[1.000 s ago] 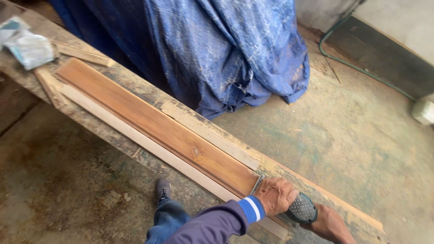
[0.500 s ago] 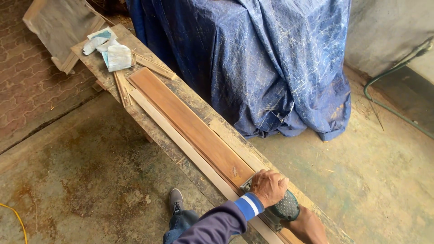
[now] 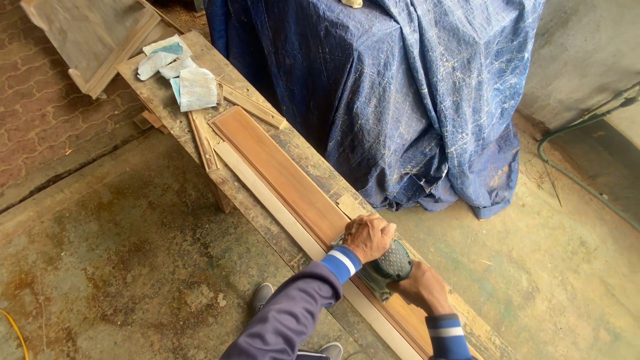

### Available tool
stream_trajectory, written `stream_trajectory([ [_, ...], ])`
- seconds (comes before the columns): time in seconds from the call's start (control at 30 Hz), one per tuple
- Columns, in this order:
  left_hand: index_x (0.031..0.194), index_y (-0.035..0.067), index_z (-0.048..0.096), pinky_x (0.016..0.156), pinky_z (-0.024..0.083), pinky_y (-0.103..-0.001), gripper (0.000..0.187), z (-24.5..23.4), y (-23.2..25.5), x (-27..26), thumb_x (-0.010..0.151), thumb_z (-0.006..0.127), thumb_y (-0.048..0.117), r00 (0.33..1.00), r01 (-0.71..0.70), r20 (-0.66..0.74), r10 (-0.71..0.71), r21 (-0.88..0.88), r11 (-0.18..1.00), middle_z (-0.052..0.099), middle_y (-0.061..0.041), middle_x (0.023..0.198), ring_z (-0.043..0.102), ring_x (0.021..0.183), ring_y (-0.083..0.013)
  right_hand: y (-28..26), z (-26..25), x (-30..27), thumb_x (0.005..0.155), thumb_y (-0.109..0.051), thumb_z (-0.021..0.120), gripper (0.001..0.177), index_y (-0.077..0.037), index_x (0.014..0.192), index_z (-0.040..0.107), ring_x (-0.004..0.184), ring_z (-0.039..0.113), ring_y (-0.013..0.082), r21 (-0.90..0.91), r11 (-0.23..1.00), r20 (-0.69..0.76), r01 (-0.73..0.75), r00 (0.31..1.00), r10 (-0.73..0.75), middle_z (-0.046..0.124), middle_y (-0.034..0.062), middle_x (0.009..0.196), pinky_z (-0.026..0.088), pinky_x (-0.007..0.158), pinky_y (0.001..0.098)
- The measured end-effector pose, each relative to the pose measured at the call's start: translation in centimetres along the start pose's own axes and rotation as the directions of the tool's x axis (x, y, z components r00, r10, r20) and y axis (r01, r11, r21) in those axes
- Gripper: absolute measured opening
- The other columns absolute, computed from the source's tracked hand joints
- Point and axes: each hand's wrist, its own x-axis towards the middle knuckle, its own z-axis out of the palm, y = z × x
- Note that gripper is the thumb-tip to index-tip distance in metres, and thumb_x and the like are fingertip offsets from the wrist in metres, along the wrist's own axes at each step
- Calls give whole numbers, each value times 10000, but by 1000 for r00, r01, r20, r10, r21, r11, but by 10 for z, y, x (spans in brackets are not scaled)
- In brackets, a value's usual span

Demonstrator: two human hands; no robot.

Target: Sanding wooden planks using an electric orbital sander and manual sandpaper blocks.

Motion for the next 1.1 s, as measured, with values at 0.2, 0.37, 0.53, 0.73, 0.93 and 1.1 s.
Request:
stream_trajectory([
  [0.2,759,80,675,740,532,-492,456,-61,-41,25,991,474,417,1000,-9,18,9,16,1000,710,-181,829,678,766,-334,-71,2,19,646,-361,839,422,-42,907,748,665,754,252,-36,996,-94,77,992,-80,760,126,733,596,679,380],
  [0.37,789,69,693,764,545,-512,404,-95,-68,39,987,527,379,991,-66,-113,65,-1,998,723,-185,935,692,847,-402,-122,5,28,645,-369,830,449,-70,966,735,738,760,284,-46,997,-99,59,993,-64,775,142,832,607,700,407],
  [0.53,844,87,718,786,543,-523,354,-110,-81,46,976,535,359,990,-84,-108,85,22,996,722,-190,955,686,885,-418,-142,7,30,636,-373,839,455,-86,975,741,760,760,288,-47,997,-115,57,991,-62,778,143,851,598,721,411],
  [0.73,853,88,734,816,541,-519,370,-109,-78,45,990,536,369,996,-62,-56,64,28,998,727,-190,960,687,902,-411,-139,8,27,619,-370,851,464,-83,970,751,770,758,292,-33,998,-129,56,990,-59,779,152,860,598,726,410],
  [0.93,868,72,747,822,540,-517,365,-93,-69,41,971,560,368,992,-84,-91,84,6,996,729,-195,993,687,911,-408,-121,5,25,614,-361,848,475,-84,985,745,783,765,299,-31,998,-112,50,992,-53,784,153,872,603,733,412],
  [1.1,851,69,745,834,540,-511,379,-82,-55,38,976,557,374,993,-78,-92,79,14,997,735,-183,999,687,919,-403,-108,-2,20,603,-356,860,480,-92,988,750,803,762,303,-27,998,-116,59,991,-62,782,156,889,603,751,414],
])
